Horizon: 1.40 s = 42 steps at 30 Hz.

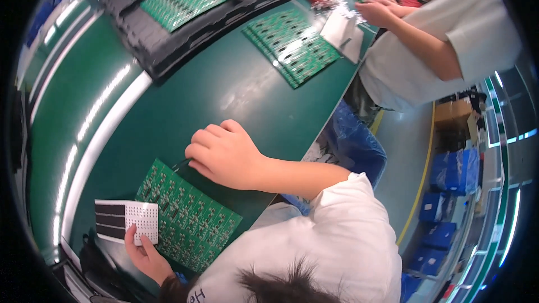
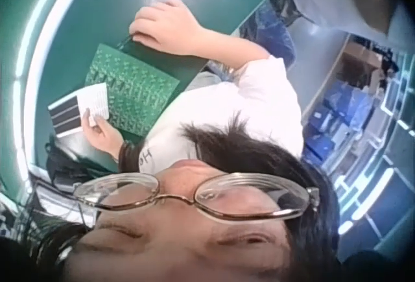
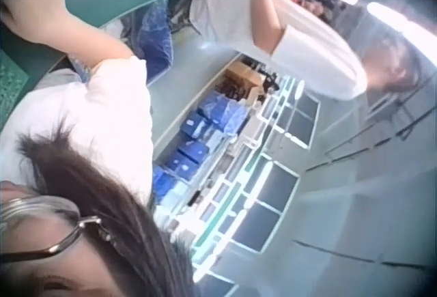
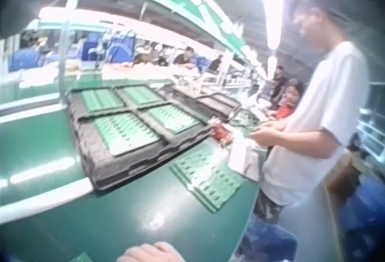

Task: Assembling electronic components onto a printed circuit board using tweezers.

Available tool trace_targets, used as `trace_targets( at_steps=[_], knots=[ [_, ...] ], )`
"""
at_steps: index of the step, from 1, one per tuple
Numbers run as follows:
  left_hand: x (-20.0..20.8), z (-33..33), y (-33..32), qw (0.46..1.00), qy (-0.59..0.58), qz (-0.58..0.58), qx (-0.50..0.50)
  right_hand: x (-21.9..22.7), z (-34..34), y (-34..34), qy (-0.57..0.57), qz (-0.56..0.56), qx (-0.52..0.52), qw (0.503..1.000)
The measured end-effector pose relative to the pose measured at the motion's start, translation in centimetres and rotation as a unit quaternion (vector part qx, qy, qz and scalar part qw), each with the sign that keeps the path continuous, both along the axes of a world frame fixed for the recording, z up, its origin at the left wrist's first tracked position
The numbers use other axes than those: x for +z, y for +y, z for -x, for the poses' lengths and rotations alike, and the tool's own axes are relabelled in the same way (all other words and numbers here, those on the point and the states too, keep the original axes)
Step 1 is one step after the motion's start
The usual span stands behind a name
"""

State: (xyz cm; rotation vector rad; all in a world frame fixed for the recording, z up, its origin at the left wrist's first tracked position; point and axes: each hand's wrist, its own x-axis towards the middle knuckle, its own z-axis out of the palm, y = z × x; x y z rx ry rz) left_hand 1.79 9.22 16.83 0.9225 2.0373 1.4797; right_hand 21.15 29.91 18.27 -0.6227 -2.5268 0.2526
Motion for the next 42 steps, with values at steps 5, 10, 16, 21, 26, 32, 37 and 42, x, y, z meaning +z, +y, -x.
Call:
trace_targets(
  at_steps=[5,10,16,21,26,32,37,42],
  knots=[
    [-0.6,1.3,1.8,0.995,0.03,-0.083,-0.053,-4.4,-0.1,0.7,-0.088,0.033,-0.163,0.982],
    [-0.8,1.2,3.7,0.984,0.061,-0.146,-0.077,3.5,-2.6,-0.7,0.138,0.18,0.047,0.973],
    [1.7,3.7,1.3,0.973,0.146,-0.168,-0.057,16.9,-5.2,-5.8,0.247,0.203,0.578,0.751],
    [3.6,4.6,0.5,0.957,0.2,-0.203,-0.047,19.7,-5.2,-7.9,0.269,0.126,0.594,0.748],
    [3.9,5.9,-1.1,0.944,0.231,-0.233,-0.034,20.8,-4.7,-10.0,0.248,0.096,0.614,0.743],
    [2.4,5.0,-2.0,0.94,0.222,-0.259,-0.007,15.6,-4.8,-8.5,0.117,0.134,0.446,0.877],
    [1.1,5.1,-3.1,0.943,0.22,-0.248,-0.001,4.0,-1.7,-2.8,-0.109,0.084,0.051,0.989],
    [-0.2,6.1,-4.2,0.948,0.23,-0.217,0.026,-5.9,-0.9,2.1,-0.104,-0.007,-0.096,0.99]
  ],
)
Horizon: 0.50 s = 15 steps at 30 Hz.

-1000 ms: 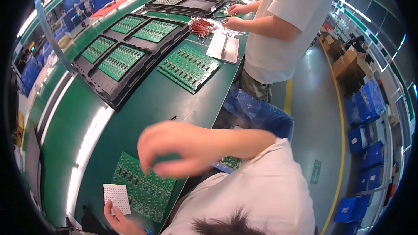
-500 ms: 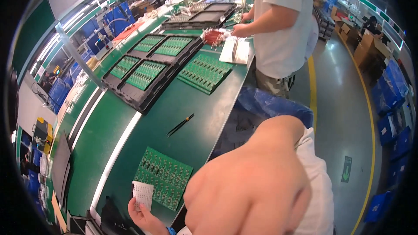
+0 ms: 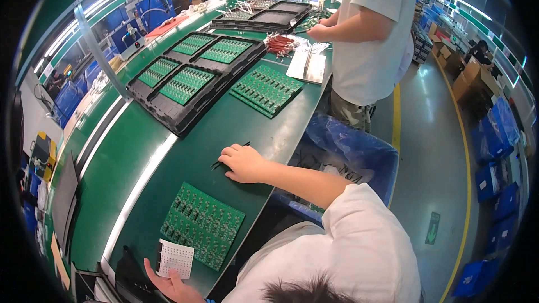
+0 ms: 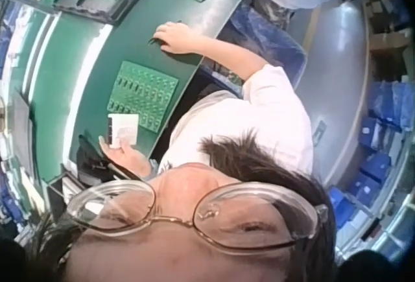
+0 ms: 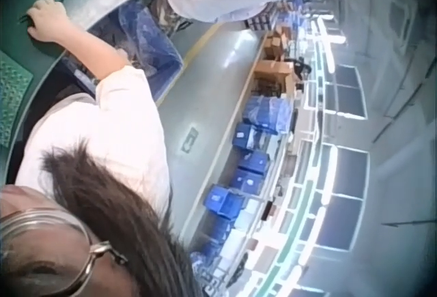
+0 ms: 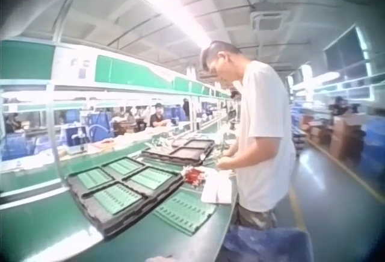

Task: Assembling electronic components onto a printed circuit board using tweezers.

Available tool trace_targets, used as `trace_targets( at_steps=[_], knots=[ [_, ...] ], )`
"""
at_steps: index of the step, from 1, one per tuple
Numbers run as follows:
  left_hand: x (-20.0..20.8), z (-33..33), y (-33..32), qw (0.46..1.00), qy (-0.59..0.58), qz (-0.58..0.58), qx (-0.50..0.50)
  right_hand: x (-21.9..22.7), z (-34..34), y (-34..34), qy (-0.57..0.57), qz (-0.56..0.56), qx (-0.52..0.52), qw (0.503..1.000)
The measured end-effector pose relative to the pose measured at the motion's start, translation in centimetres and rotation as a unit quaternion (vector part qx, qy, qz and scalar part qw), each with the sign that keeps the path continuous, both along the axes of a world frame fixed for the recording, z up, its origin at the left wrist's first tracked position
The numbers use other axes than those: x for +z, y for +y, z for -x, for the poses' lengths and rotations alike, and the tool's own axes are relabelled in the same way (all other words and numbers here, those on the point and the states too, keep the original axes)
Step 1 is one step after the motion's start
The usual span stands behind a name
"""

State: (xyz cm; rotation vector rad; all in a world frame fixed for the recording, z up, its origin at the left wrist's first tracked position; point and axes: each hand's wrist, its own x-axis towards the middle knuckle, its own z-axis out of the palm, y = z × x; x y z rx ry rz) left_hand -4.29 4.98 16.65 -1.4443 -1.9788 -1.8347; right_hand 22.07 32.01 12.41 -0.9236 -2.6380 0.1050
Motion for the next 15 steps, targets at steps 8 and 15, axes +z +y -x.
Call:
trace_targets(
  at_steps=[8,15],
  knots=[
    [-1.3,-0.1,-0.8,0.999,-0.002,0.032,0.035,-0.8,0.5,-0.3,0.078,-0.038,-0.064,0.994],
    [-2.6,0.1,-1.3,0.998,-0.003,0.049,0.047,-1.0,0.6,-0.5,0.134,-0.073,-0.069,0.986]
  ],
)
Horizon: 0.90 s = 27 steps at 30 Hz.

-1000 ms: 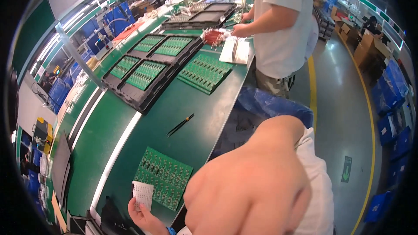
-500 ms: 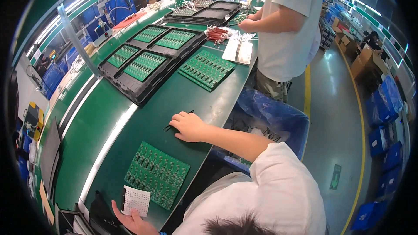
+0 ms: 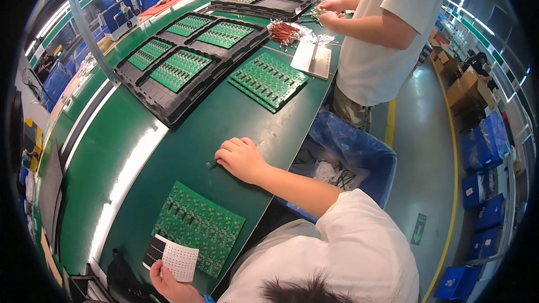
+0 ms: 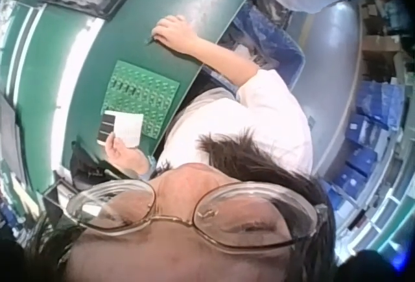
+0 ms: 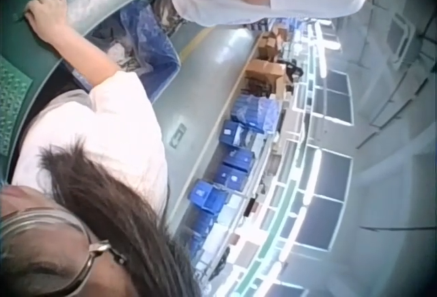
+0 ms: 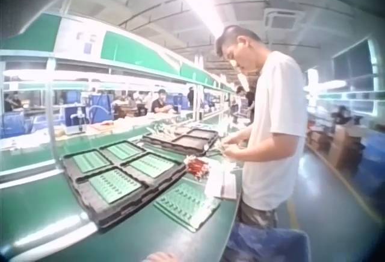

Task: Assembling electronic components onto a printed circuit board using tweezers.

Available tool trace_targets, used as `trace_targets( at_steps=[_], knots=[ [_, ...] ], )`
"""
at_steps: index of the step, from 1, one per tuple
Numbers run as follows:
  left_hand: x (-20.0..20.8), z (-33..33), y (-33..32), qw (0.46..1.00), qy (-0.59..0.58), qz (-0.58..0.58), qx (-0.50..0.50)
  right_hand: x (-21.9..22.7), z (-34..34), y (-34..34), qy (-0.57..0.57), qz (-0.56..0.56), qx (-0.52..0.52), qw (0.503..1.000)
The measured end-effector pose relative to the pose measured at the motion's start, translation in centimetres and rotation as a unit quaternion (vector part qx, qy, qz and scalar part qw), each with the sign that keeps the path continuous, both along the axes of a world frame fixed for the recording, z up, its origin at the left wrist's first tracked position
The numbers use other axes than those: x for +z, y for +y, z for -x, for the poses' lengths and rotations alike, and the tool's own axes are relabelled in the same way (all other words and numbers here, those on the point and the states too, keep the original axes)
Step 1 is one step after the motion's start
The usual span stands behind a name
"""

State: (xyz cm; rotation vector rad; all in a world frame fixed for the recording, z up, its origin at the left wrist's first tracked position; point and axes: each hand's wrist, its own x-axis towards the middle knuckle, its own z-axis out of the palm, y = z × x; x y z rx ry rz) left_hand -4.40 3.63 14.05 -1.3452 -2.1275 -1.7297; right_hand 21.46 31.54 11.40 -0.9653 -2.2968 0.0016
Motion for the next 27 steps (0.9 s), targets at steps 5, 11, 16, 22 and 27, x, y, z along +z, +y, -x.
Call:
trace_targets(
  at_steps=[5,11,16,22,27],
  knots=[
    [-0.8,0.1,-0.2,1.0,0.003,0.005,0.008,0.5,0.0,0.1,0.086,0.1,0.001,0.991],
    [-0.8,1.3,-0.8,1.0,0.025,0.009,0.014,1.1,-0.1,-0.1,0.16,0.146,-0.036,0.976],
    [-1.0,1.4,-1.0,0.999,0.038,0.01,0.019,0.8,-0.2,0.0,0.152,0.165,-0.028,0.974],
    [-1.3,1.0,-1.9,0.998,0.048,0.019,0.029,0.9,0.0,0.0,0.166,0.173,-0.005,0.971],
    [-1.5,0.9,-2.4,0.997,0.06,0.02,0.041,1.4,0.0,-0.3,0.129,0.169,-0.018,0.977]
  ],
)
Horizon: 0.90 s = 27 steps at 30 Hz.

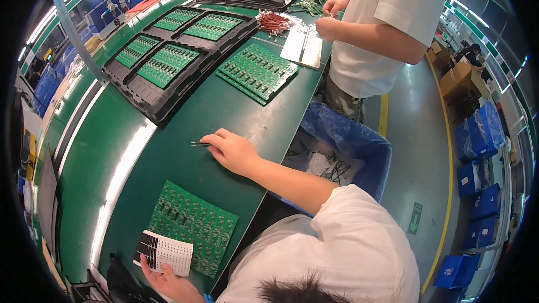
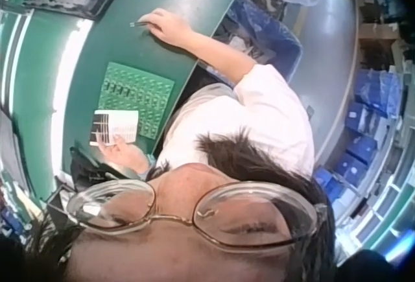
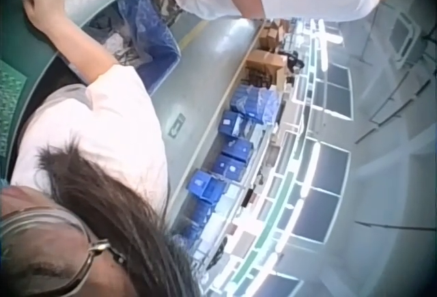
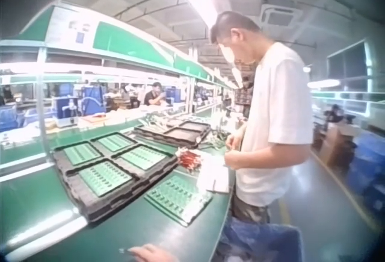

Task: Assembling electronic components onto a printed circuit board using tweezers.

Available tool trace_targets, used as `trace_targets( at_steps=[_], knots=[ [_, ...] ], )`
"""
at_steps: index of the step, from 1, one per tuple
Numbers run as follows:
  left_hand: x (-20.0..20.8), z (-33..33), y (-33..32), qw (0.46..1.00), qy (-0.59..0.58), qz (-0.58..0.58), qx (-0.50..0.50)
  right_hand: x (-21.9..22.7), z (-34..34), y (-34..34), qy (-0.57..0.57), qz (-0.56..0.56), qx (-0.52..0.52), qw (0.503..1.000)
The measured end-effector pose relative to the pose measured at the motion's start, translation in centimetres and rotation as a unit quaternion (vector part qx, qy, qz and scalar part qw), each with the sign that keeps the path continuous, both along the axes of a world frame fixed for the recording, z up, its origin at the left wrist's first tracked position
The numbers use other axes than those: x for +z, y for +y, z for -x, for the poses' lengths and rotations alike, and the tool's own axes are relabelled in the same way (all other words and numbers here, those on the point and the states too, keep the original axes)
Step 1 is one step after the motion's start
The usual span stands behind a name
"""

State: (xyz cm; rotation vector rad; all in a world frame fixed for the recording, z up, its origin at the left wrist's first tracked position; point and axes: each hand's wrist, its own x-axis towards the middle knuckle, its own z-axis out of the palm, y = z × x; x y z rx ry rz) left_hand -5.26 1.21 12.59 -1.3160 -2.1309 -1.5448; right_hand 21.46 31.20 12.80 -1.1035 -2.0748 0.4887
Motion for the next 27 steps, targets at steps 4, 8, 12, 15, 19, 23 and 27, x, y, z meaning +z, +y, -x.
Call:
trace_targets(
  at_steps=[4,8,12,15,19,23,27],
  knots=[
    [-0.2,-0.4,-0.6,1.0,0.007,0.0,0.011,-0.2,0.2,0.0,0.008,-0.014,0.02,1.0],
    [-0.3,-0.5,-1.3,1.0,0.018,-0.001,0.023,-0.6,0.3,0.1,0.023,-0.015,0.041,0.999],
    [-0.5,-0.5,-1.9,0.999,0.03,-0.007,0.039,-0.4,0.4,0.1,0.026,-0.003,0.043,0.999],
    [-0.7,-0.5,-2.3,0.998,0.039,-0.01,0.05,-0.4,0.4,0.0,0.033,0.007,0.044,0.998],
    [-0.8,-0.6,-2.8,0.997,0.049,-0.011,0.063,-0.1,0.3,-0.2,0.037,0.013,0.049,0.998],
    [-1.2,-0.6,-3.3,0.996,0.055,-0.011,0.076,0.0,0.2,0.0,0.032,0.007,0.059,0.998],
    [-2.3,-1.0,-3.3,0.994,0.051,-0.014,0.093,0.0,0.3,-0.3,0.019,0.02,0.055,0.998]
  ],
)
